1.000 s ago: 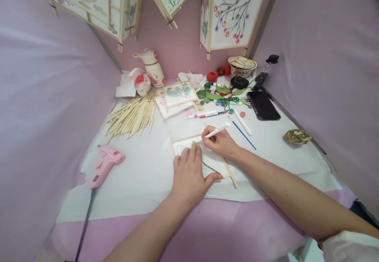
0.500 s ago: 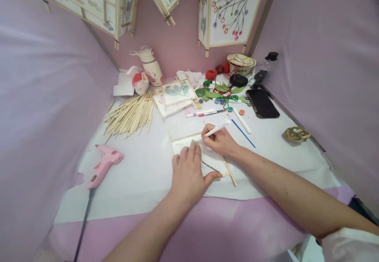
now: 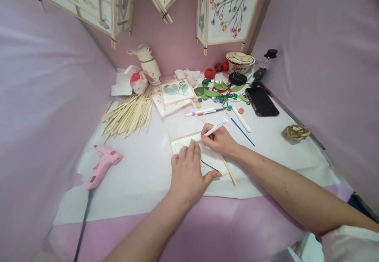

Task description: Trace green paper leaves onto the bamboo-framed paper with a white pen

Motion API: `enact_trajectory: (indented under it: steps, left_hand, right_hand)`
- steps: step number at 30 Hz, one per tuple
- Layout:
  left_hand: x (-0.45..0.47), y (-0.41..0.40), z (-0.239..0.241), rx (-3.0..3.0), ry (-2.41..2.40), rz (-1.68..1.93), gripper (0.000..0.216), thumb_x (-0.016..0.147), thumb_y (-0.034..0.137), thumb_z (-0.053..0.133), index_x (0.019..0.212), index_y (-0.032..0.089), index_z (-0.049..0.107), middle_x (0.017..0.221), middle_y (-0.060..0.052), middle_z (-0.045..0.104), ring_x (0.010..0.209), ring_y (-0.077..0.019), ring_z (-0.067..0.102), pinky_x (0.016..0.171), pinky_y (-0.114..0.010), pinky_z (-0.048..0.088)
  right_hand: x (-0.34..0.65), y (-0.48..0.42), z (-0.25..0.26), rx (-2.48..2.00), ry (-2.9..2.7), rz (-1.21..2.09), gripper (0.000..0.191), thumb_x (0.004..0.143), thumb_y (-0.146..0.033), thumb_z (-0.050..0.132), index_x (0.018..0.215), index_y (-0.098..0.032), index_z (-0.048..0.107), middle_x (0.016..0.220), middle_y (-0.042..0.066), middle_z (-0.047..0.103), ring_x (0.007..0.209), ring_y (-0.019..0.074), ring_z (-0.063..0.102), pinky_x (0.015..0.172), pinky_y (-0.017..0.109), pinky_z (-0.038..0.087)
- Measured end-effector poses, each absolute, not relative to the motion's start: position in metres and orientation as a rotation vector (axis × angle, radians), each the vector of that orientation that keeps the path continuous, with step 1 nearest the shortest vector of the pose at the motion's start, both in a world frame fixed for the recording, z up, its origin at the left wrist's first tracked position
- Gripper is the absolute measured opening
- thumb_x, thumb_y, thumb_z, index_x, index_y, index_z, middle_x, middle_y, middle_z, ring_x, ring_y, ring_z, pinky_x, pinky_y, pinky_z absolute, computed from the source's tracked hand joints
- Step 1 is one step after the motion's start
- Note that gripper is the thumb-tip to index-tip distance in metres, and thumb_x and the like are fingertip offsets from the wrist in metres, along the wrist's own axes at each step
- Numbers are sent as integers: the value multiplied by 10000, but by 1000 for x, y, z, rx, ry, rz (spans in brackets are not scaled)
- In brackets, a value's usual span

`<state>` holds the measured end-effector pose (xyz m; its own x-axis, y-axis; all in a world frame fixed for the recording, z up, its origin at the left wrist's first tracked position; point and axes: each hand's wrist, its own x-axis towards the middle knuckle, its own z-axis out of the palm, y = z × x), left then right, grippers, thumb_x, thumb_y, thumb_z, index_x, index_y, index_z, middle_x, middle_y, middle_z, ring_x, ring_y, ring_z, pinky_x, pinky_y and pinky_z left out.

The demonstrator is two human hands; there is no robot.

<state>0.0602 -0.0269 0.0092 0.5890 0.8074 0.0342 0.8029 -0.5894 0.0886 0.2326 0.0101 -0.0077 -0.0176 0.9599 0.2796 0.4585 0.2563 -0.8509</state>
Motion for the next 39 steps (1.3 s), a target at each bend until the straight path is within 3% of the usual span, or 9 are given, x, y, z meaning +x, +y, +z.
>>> enact_trajectory:
  steps: [30,39]
  left_hand:
    - [61,-27,9,2760,1391,81,885,810,760,336,1428,127,362,1507,-151,338,1291,-353,333,991,-510,316]
    - [60,-27,8,2769,1398,66,890,811,762,327,1428,121,361,1518,-131,326,1290,-343,326,992,-501,317]
  right_hand:
    - [234,8,-3,-1379,-1566,782,44,684,-166,513,649,-190,503,530,-64,448,504,89,401,506,228,310]
    - [231,-12,14,-1461,-1521,616,61,776,-215,510,721,-197,530,609,-50,511,563,98,436,568,225,345]
